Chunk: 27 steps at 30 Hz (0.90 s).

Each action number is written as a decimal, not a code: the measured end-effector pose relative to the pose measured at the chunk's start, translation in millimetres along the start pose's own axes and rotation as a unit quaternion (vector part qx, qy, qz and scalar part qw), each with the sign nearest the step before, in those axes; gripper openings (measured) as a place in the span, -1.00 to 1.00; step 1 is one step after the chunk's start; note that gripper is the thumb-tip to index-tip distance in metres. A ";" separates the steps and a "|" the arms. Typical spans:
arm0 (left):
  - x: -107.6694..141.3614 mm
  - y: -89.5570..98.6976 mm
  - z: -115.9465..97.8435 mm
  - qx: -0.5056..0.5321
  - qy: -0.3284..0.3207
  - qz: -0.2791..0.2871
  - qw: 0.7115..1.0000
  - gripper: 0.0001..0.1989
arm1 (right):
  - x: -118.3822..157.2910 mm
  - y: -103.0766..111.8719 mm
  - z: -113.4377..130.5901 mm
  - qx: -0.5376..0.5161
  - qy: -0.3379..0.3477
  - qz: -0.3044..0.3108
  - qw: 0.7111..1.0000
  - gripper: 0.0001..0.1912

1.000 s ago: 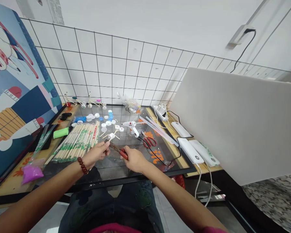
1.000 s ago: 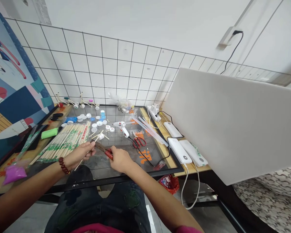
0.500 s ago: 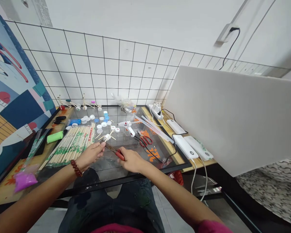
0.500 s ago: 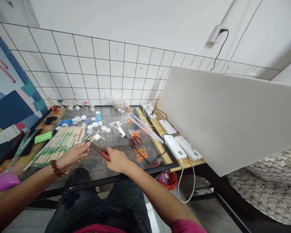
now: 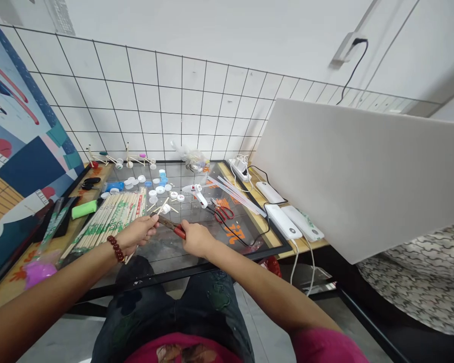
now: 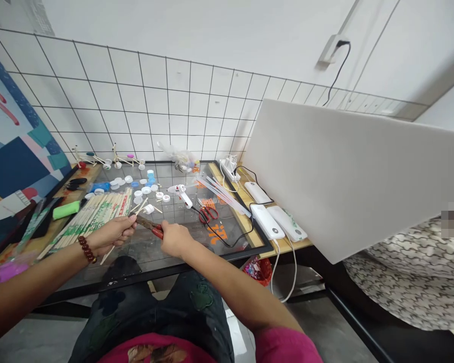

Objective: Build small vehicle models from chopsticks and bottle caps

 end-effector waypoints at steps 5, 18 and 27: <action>-1.0 0.7 -7.3 -0.002 -0.013 -0.011 1.000 -0.48 | 1.5 0.3 4.0 -0.011 -0.020 -0.019 1.000 -0.61; 5.3 -7.0 -17.4 -0.016 -0.001 -0.030 0.999 -0.61 | 4.6 -5.9 5.4 0.001 -0.034 -0.050 0.998 -0.63; 15.6 -7.7 -5.4 -0.035 -0.026 -0.030 0.999 -0.68 | 9.4 -14.4 3.9 0.010 -0.048 -0.085 0.995 -0.67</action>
Point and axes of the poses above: each hand's wrist, its own x-axis away from the middle knuckle, its own y-axis out of the back of the hand, z = x × y, the point moved 2 cm from there along -x, towards the middle knuckle, and after that the axes turned 1 degree about x, right-handed, at the moved point
